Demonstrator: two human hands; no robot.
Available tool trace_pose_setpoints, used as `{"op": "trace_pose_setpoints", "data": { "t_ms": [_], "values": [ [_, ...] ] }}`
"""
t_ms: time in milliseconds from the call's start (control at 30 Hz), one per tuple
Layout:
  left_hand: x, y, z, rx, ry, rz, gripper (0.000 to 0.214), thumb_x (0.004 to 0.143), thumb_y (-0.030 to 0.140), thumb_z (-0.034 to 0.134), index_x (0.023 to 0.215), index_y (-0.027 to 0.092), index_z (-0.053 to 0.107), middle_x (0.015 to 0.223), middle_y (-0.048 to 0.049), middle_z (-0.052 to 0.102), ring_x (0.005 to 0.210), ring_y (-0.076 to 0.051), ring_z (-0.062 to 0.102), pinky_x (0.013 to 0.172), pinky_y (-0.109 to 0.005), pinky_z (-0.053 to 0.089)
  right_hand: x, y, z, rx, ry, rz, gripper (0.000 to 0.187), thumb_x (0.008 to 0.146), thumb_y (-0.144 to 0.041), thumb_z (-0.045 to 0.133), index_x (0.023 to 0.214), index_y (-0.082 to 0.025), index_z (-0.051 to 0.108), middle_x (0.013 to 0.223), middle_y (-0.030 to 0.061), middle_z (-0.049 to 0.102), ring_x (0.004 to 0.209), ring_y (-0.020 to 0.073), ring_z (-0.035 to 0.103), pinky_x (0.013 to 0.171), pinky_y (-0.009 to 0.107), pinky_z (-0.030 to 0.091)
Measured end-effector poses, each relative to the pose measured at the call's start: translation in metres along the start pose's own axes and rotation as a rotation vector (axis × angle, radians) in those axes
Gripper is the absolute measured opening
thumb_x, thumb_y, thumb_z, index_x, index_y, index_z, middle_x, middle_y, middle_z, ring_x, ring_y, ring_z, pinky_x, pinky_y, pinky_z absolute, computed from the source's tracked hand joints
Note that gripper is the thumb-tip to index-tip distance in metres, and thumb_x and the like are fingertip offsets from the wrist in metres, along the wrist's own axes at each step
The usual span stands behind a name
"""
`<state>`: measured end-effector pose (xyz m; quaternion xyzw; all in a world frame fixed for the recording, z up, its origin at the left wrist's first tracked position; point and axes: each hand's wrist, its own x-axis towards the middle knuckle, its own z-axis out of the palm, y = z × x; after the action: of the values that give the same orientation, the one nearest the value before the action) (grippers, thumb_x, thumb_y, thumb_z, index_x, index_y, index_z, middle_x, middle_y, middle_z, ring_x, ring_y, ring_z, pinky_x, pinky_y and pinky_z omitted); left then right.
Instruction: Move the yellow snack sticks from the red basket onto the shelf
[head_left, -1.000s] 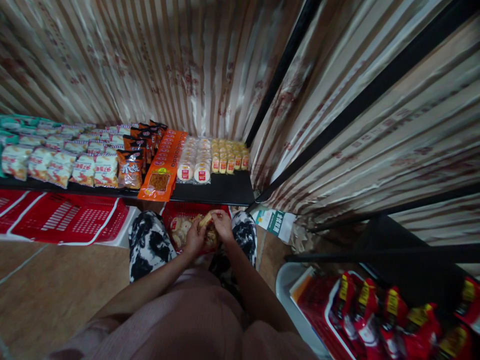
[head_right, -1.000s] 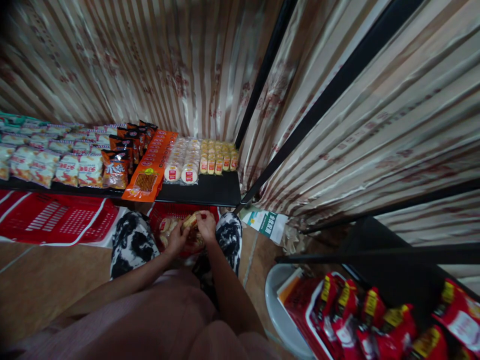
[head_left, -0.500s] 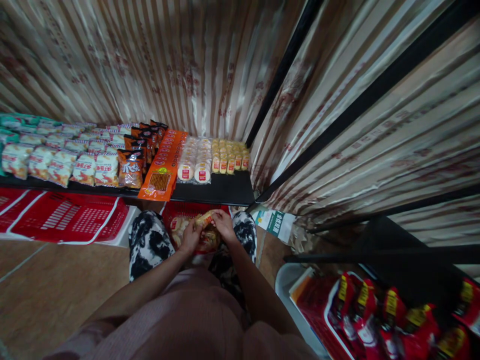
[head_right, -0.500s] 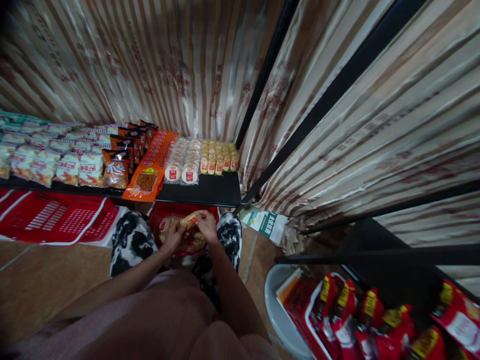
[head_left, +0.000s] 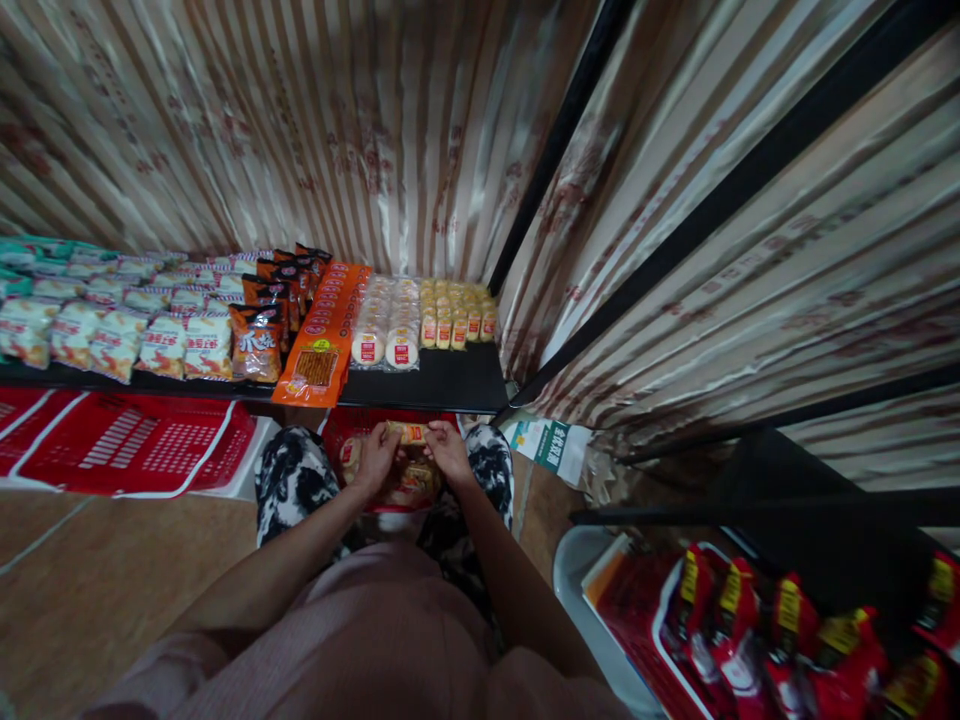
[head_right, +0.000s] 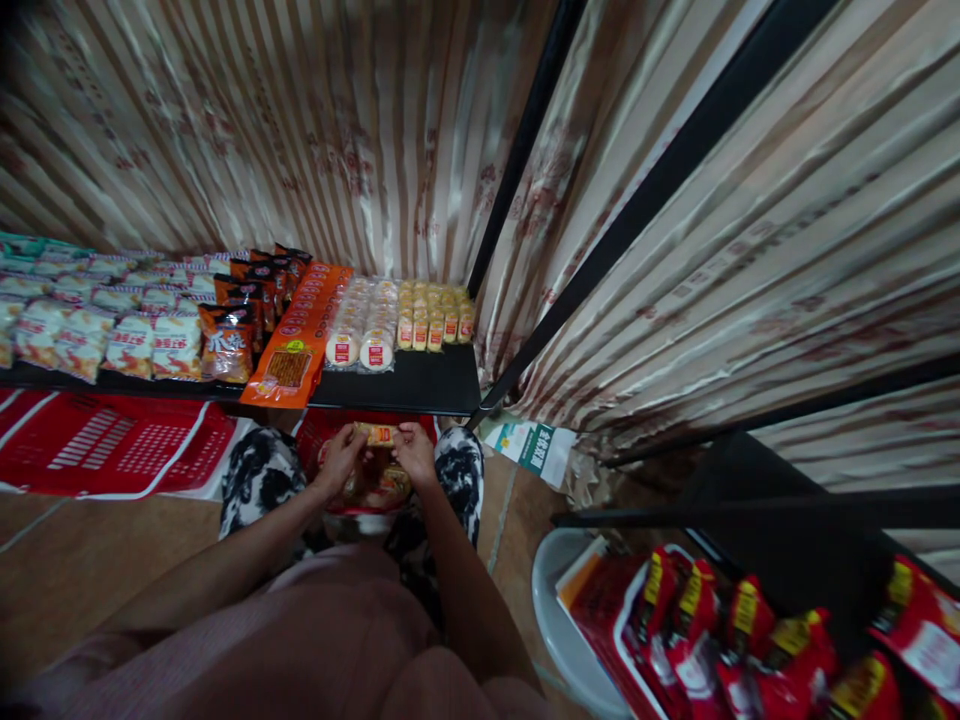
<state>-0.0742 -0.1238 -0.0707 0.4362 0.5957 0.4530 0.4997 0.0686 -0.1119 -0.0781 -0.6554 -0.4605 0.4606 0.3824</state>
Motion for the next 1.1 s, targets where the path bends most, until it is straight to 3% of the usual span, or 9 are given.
{"op": "trace_pose_setpoints", "data": {
  "t_ms": [100, 233, 433, 633, 833, 1100],
  "values": [
    [0.002, 0.013, 0.0, -0.01, -0.017, -0.004, 0.027, 0.073, 0.043, 0.05, 0.079, 0.016, 0.052, 0.062, 0.0026, 0.056, 0.05, -0.01, 0.054, 0.048, -0.02, 0.04, -0.001, 0.001, -0.002, -0.075, -0.003, -0.06, 0.032, 0.078, -0.034, 0.048, 0.106, -0.021, 0.057, 0.068, -0.0023, 0.062, 0.051, 0.0097, 0.058, 0.051, 0.021, 0.048],
    [0.003, 0.035, 0.0, -0.018, -0.028, -0.039, 0.027, 0.072, 0.043, 0.049, 0.076, 0.016, 0.053, 0.06, 0.0027, 0.054, 0.051, -0.01, 0.053, 0.049, -0.02, 0.041, -0.003, -0.004, -0.009, -0.244, 0.038, -0.206, 0.025, 0.079, -0.031, 0.049, 0.096, -0.023, 0.065, 0.086, 0.0016, 0.065, 0.069, 0.0118, 0.06, 0.07, 0.026, 0.05],
    [0.009, 0.05, 0.003, 0.024, -0.031, -0.029, 0.027, 0.071, 0.043, 0.049, 0.066, 0.017, 0.05, 0.055, 0.0038, 0.05, 0.049, -0.01, 0.049, 0.047, -0.02, 0.038, -0.004, -0.014, -0.017, -0.389, 0.025, -0.397, 0.025, 0.081, -0.03, 0.049, 0.093, -0.02, 0.068, 0.099, 0.0061, 0.065, 0.094, 0.0177, 0.058, 0.089, 0.032, 0.044],
    [0.02, 0.05, 0.011, 0.056, -0.08, 0.008, 0.029, 0.071, 0.045, 0.05, 0.066, 0.016, 0.052, 0.054, 0.0029, 0.051, 0.049, -0.01, 0.048, 0.046, -0.02, 0.037, -0.007, -0.018, -0.02, -0.386, -0.003, -0.37, 0.029, 0.082, -0.026, 0.046, 0.105, -0.024, 0.064, 0.102, 0.0037, 0.066, 0.091, 0.0169, 0.06, 0.085, 0.03, 0.046],
    [0.028, 0.064, 0.02, 0.119, -0.067, 0.026, 0.03, 0.07, 0.045, 0.051, 0.06, 0.017, 0.051, 0.051, 0.0035, 0.049, 0.048, -0.01, 0.046, 0.046, -0.02, 0.035, -0.007, -0.021, -0.024, -0.256, -0.022, -0.349, 0.031, 0.082, -0.037, 0.049, 0.106, -0.025, 0.064, 0.096, 0.0032, 0.066, 0.08, 0.0155, 0.063, 0.075, 0.027, 0.049],
    [0.042, 0.071, 0.036, 0.138, -0.126, 0.034, 0.031, 0.07, 0.047, 0.051, 0.059, 0.017, 0.052, 0.048, 0.0036, 0.049, 0.045, -0.01, 0.046, 0.045, -0.02, 0.036, -0.007, -0.037, -0.039, -0.465, 0.047, -0.412, 0.034, 0.079, -0.036, 0.054, 0.11, -0.024, 0.061, 0.1, 0.0049, 0.066, 0.092, 0.0185, 0.058, 0.085, 0.03, 0.043]
  ]
}}
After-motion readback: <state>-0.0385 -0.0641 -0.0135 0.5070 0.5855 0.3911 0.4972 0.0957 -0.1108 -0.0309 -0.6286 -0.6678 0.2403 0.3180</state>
